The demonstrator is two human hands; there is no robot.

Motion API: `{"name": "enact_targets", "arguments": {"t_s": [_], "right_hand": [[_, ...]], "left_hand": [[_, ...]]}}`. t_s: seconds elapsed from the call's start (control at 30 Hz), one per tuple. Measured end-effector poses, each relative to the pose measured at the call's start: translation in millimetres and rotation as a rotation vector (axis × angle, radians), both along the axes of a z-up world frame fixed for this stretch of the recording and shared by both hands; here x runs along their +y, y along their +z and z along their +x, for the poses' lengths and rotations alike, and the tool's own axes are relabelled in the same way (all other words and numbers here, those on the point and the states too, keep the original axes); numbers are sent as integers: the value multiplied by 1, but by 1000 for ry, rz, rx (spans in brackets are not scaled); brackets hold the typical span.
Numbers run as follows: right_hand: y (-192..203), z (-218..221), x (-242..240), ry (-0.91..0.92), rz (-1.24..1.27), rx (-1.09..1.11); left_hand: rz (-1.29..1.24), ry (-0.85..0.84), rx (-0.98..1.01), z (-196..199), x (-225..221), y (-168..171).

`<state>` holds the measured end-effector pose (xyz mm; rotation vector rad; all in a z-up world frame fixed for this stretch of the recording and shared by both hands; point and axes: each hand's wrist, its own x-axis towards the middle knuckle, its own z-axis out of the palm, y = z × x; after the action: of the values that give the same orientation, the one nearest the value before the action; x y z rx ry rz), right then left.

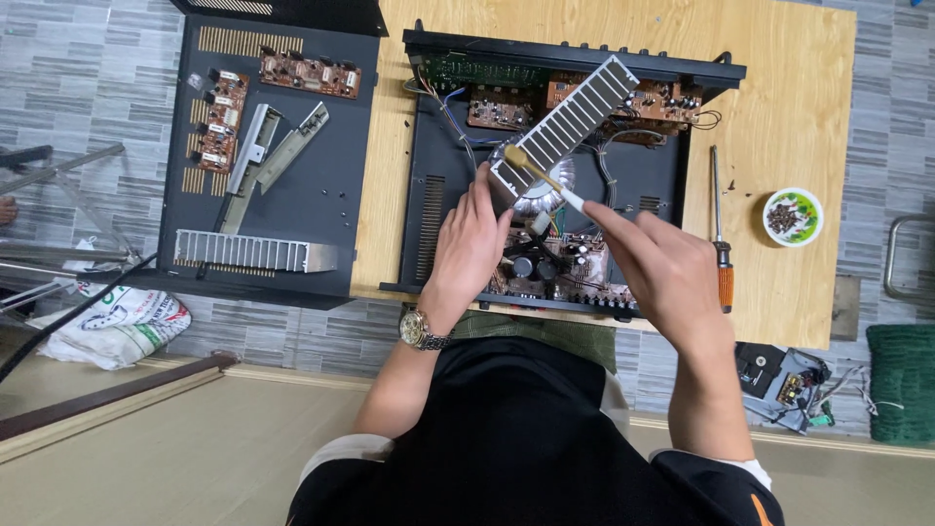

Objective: Cleaning the internal components and heatsink of an amplifier using a brush

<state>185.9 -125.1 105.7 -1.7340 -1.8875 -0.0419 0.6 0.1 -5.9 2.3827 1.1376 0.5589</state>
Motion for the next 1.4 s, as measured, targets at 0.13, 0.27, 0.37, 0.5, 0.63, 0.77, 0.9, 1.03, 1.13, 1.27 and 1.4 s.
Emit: {"name": "enact_targets", "arguments": {"t_s": [0.13,0.27,0.37,0.5,0.63,0.77,0.9,1.03,1.13,1.27,1.4], "right_hand": [[5,8,-20,-12,-44,-3],[-3,13,-21,-45,-15,57],[-2,3,-7,-19,29,28],[1,0,-8,-6,-24,21],[5,10,-27,-40,-63,76],[-10,16,-19,-76,23,101],[-9,13,1,-63,54,21],[5,10,-16,-94,25,25],[14,17,-25,-112,-23,100],[5,11,-13,-126,16,104],[-5,0,9,-76,43,-1]], "left_hand": [[-15,-3,-12,0,-1,3],[-12,4,-3,1,-1,2],[2,-2,5,0,0,2],[-22,-3,-9,0,-1,-1],[-15,0,-9,0,-1,1],[-8,-11,-10,-2,-1,3],[6,-8,20,-1,-1,17],[-1,-22,44,-1,-4,36],[-55,-22,20,-1,-3,35],[-61,-8,36,0,-4,33],[-65,-16,31,-1,-1,33]]}}
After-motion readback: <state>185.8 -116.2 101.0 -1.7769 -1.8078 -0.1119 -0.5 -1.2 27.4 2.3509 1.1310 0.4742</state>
